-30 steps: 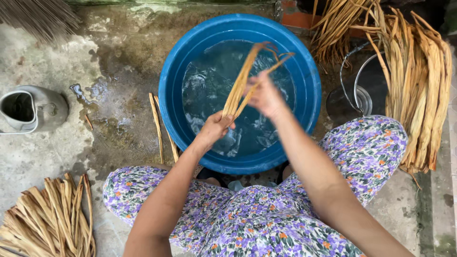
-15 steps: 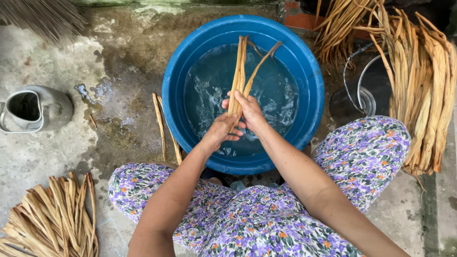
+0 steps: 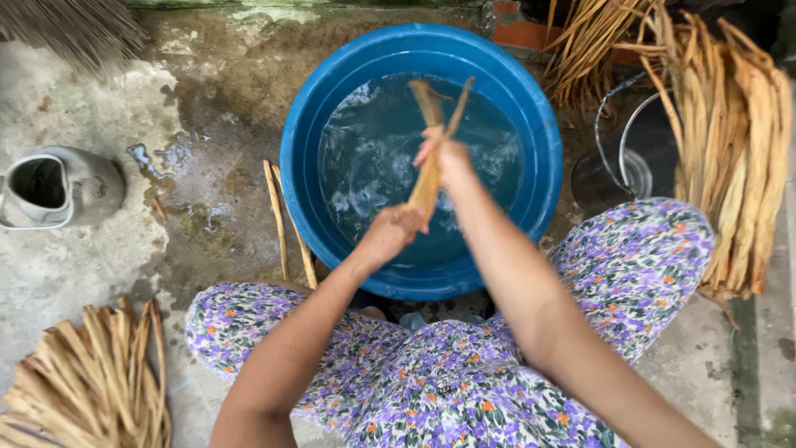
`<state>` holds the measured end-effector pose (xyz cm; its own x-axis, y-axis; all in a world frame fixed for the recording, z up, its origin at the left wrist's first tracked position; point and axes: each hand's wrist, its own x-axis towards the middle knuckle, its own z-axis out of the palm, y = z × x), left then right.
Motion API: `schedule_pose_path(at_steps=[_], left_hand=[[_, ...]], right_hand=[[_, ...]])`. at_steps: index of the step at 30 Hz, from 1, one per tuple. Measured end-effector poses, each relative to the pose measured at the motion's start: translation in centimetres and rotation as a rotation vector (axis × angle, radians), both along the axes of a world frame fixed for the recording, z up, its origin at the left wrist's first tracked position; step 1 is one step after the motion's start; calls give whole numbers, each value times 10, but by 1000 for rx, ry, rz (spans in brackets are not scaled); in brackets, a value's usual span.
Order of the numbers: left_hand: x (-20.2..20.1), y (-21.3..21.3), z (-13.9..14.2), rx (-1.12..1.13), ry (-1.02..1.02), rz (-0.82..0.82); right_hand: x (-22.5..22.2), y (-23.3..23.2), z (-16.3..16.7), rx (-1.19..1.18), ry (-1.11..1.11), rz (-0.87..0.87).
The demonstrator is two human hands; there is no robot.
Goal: The person sits on a small stool and repeatedly submerges bundles of dried sticks into a blue basin of water, agitates them, and then places them into a metal bucket. The person also ties a bundle of sticks with a thin strip.
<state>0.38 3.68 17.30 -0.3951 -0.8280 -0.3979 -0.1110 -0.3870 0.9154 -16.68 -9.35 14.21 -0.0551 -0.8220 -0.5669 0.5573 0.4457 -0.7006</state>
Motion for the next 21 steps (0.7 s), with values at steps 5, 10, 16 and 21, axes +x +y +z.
schedule_pose_path(at_steps=[5, 10, 16, 21], left_hand=[[14, 3, 17, -4, -30, -2], [24, -30, -14, 29, -30, 218], [-5, -23, -53, -60, -418, 139], [-18, 7, -19, -150, -422, -85]], right_hand=[[-89, -16, 15, -1, -90, -91], [-41, 36, 45, -1, 22, 304], [50, 82, 13, -84, -167, 352], [3, 30, -16, 4, -9, 33]])
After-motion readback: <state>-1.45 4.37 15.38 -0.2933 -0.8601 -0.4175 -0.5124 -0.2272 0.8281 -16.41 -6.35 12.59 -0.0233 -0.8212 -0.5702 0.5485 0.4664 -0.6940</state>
